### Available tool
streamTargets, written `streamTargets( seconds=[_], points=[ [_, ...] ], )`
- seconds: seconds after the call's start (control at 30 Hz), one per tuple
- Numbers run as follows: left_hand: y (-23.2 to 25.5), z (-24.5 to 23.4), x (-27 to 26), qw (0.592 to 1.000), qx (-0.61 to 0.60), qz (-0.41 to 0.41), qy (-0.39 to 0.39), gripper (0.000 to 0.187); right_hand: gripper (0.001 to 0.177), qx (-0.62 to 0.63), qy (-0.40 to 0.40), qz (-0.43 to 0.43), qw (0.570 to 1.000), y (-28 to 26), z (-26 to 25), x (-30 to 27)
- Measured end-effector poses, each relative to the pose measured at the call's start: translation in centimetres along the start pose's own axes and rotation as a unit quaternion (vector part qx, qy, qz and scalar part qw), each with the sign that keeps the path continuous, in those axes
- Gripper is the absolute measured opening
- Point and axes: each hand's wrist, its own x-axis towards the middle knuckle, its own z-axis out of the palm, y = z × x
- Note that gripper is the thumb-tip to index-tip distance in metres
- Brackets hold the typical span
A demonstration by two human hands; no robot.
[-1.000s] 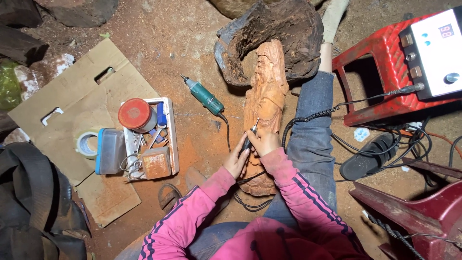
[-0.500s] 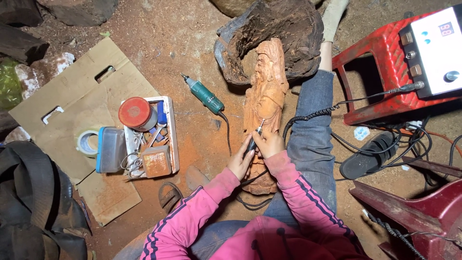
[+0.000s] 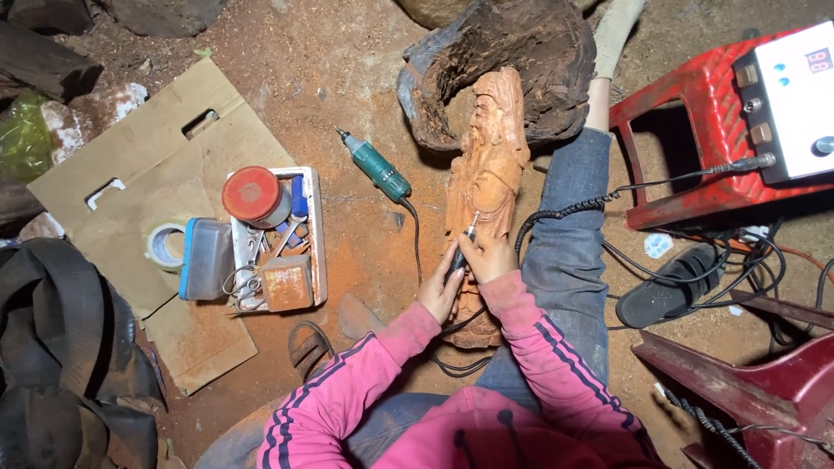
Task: Detailed carving of a wooden statue using a handheld rotary tool in a workshop.
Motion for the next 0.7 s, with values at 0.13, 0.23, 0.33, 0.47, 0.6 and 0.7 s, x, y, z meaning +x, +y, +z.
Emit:
streamTargets(
  seconds=[0.13,0.23,0.33,0.47,0.6,0.7],
  points=[
    [0.1,0.4,-0.1,1.0,-0.004,-0.008,0.01,0.057,0.04,0.035,0.006,-0.01,0.999,-0.3,-0.4,-0.7],
    [0.4,0.4,0.2,1.0,-0.004,0.018,-0.01,0.058,0.041,0.075,0.018,-0.007,0.997,0.4,-0.6,-1.6],
    [3.7,0.0,-0.3,0.998,0.042,0.02,-0.041,0.058,0.043,0.147,0.036,-0.003,0.988,1.8,-0.6,-1.3],
    [2.2,0.8,0.9,0.996,0.074,0.008,-0.044,0.058,0.043,0.179,0.055,0.006,0.982,2.5,-0.3,-0.6],
    [2.9,1.6,0.9,0.998,0.059,-0.02,-0.029,0.057,0.045,0.178,0.069,0.005,0.982,3.5,0.0,0.0],
    [2.7,1.7,0.9,0.997,0.066,-0.025,-0.022,0.057,0.045,0.184,0.076,0.007,0.98,3.3,0.1,0.0]
  ],
)
